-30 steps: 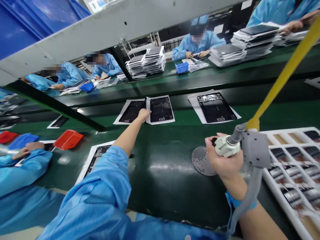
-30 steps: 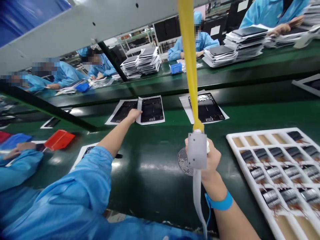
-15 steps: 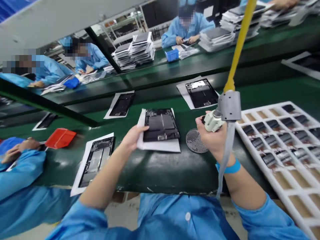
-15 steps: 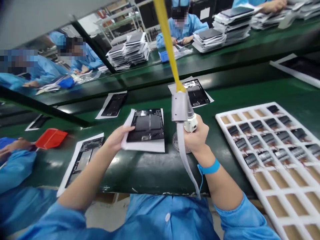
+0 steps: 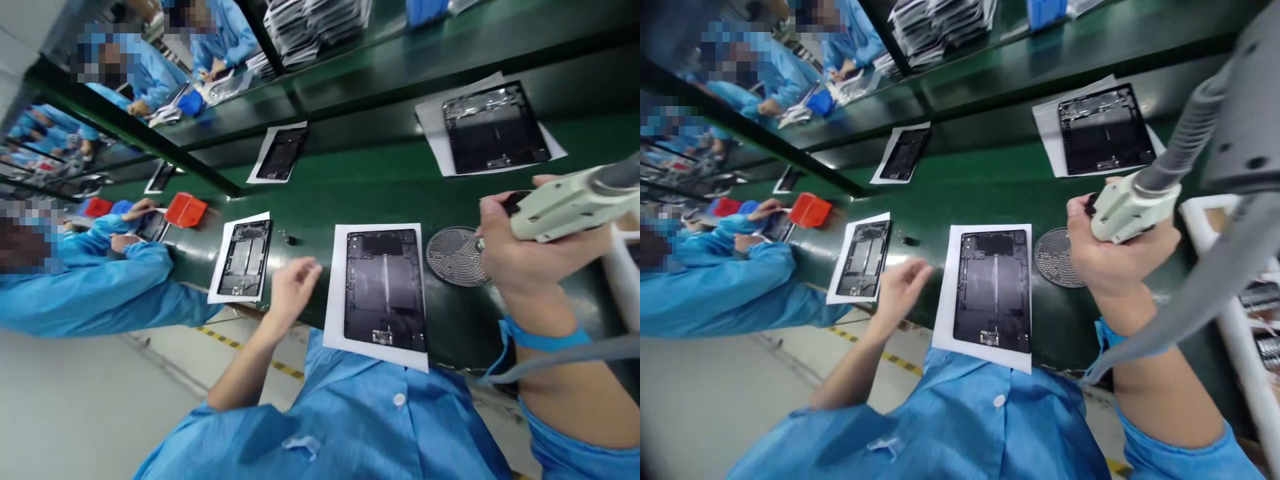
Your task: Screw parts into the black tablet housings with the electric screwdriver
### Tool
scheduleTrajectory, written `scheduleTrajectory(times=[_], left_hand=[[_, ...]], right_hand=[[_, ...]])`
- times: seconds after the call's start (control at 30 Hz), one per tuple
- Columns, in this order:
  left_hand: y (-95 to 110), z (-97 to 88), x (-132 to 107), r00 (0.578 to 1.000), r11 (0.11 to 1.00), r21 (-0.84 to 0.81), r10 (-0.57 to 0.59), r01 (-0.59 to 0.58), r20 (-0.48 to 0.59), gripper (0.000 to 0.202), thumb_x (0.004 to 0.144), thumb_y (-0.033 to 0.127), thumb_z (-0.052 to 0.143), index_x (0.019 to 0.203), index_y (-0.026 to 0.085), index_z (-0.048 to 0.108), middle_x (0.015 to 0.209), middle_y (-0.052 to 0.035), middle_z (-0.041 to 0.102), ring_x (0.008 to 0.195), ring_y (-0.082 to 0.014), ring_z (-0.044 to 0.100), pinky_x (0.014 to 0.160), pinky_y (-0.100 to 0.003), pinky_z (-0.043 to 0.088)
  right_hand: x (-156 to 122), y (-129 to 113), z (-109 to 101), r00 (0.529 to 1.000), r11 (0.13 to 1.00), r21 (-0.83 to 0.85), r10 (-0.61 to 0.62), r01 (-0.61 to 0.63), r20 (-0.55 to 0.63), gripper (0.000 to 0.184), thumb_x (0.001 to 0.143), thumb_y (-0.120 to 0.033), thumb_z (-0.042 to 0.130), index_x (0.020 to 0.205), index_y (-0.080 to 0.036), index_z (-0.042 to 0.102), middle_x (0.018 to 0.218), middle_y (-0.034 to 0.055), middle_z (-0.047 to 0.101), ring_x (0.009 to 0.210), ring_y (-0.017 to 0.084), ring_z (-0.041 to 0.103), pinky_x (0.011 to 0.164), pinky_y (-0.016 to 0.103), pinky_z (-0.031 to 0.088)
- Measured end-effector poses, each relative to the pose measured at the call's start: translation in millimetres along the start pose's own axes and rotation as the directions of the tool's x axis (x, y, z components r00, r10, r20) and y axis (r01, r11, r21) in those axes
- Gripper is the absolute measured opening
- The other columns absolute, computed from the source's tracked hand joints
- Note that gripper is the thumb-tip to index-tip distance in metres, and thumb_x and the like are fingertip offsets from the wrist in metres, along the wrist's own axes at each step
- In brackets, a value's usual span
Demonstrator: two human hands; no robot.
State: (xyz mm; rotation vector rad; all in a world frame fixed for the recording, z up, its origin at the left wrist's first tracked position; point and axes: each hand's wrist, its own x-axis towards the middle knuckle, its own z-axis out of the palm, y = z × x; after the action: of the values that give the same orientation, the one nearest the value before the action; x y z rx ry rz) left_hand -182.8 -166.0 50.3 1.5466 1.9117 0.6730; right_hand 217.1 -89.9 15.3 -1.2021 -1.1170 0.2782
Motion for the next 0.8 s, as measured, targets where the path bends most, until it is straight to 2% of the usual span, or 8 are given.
scheduleTrajectory(times=[0.07, 0.1, 0.17, 0.27, 0.47, 0.6, 0.7, 0.8], left_hand=[[-9, -21.0, 33, 0.973, 0.973, 0.226, 0.098, -0.049, -0.211, 0.030, 0.104, 0.046, 0.085, 0.125, 0.024, 0.084, 0.126, -0.0137, 0.082, 0.109, -0.0308, 0.079, 0.114, -0.046, 0.063], [-13, -29.4, 50, 0.963, 0.958, 0.283, 0.119, -0.048, -0.240, 0.033, 0.101, 0.042, 0.089, 0.127, 0.023, 0.084, 0.133, -0.0148, 0.080, 0.112, -0.0311, 0.078, 0.116, -0.045, 0.062], [-21, -39.9, 81, 0.978, 0.947, 0.315, 0.116, -0.057, -0.172, 0.035, 0.095, 0.031, 0.094, 0.128, 0.021, 0.085, 0.136, -0.0152, 0.079, 0.114, -0.0308, 0.077, 0.115, -0.043, 0.062], [-35, -39.7, 107, 0.988, 0.941, 0.312, 0.149, -0.128, -0.042, 0.012, 0.097, 0.023, 0.086, 0.109, 0.021, 0.087, 0.120, -0.0126, 0.083, 0.111, -0.0302, 0.078, 0.113, -0.041, 0.063], [-60, -13.5, 103, 0.923, 0.953, 0.174, 0.287, -0.248, -0.255, 0.015, 0.100, 0.034, 0.080, 0.106, 0.022, 0.085, 0.111, -0.0093, 0.084, 0.102, -0.0267, 0.081, 0.102, -0.043, 0.069], [-72, -8.1, 97, 0.907, 0.910, 0.225, 0.388, -0.349, -0.161, 0.016, 0.100, 0.040, 0.083, 0.103, 0.024, 0.086, 0.116, -0.0111, 0.085, 0.112, -0.0320, 0.082, 0.110, -0.052, 0.069], [-83, -13.9, 98, 0.931, 0.926, 0.186, 0.350, -0.328, -0.099, 0.019, 0.099, 0.044, 0.084, 0.107, 0.027, 0.087, 0.123, -0.0091, 0.085, 0.111, -0.0313, 0.081, 0.103, -0.051, 0.070], [-92, -20.5, 100, 0.948, 0.955, 0.078, 0.295, -0.287, -0.116, 0.027, 0.100, 0.052, 0.086, 0.112, 0.028, 0.085, 0.117, -0.0043, 0.083, 0.100, -0.0252, 0.079, 0.094, -0.047, 0.071]], right_hand=[[1, -1, 1, 0.987, 0.993, -0.015, -0.117, 0.116, -0.112, 0.047, 0.092, -0.050, 0.095, 0.128, -0.027, 0.076, 0.096, 0.0039, 0.077, 0.079, 0.029, 0.085, 0.084, 0.055, 0.076], [1, -3, 1, 0.982, 0.990, -0.021, -0.138, 0.137, -0.126, 0.047, 0.093, -0.051, 0.095, 0.128, -0.026, 0.077, 0.093, 0.0033, 0.076, 0.077, 0.028, 0.084, 0.082, 0.055, 0.076], [1, -9, 4, 0.988, 0.994, -0.018, -0.111, 0.110, -0.112, 0.045, 0.093, -0.052, 0.094, 0.126, -0.026, 0.077, 0.089, 0.0013, 0.075, 0.072, 0.027, 0.082, 0.081, 0.054, 0.077], [1, -16, 10, 0.985, 0.997, -0.003, -0.071, 0.071, -0.154, 0.045, 0.091, -0.056, 0.094, 0.121, -0.027, 0.077, 0.085, -0.0011, 0.076, 0.062, 0.023, 0.077, 0.072, 0.050, 0.077], [-3, -10, 16, 0.993, 0.995, 0.097, -0.004, 0.015, -0.119, 0.062, 0.097, -0.070, 0.093, 0.142, -0.032, 0.072, 0.097, 0.0011, 0.084, 0.062, 0.022, 0.078, 0.058, 0.040, 0.072], [-7, -14, 20, 0.998, 0.984, 0.178, -0.001, 0.013, -0.067, 0.062, 0.098, -0.070, 0.095, 0.142, -0.034, 0.070, 0.095, -0.0015, 0.084, 0.051, 0.016, 0.068, 0.051, 0.036, 0.066], [-10, -20, 25, 0.998, 0.978, 0.208, -0.011, 0.025, -0.068, 0.062, 0.095, -0.070, 0.097, 0.134, -0.031, 0.070, 0.089, -0.0052, 0.080, 0.045, 0.011, 0.060, 0.044, 0.030, 0.058], [-12, -21, 29, 0.998, 0.976, 0.216, -0.007, 0.020, -0.059, 0.061, 0.093, -0.069, 0.099, 0.132, -0.031, 0.070, 0.088, -0.0063, 0.079, 0.045, 0.010, 0.058, 0.044, 0.029, 0.056]])
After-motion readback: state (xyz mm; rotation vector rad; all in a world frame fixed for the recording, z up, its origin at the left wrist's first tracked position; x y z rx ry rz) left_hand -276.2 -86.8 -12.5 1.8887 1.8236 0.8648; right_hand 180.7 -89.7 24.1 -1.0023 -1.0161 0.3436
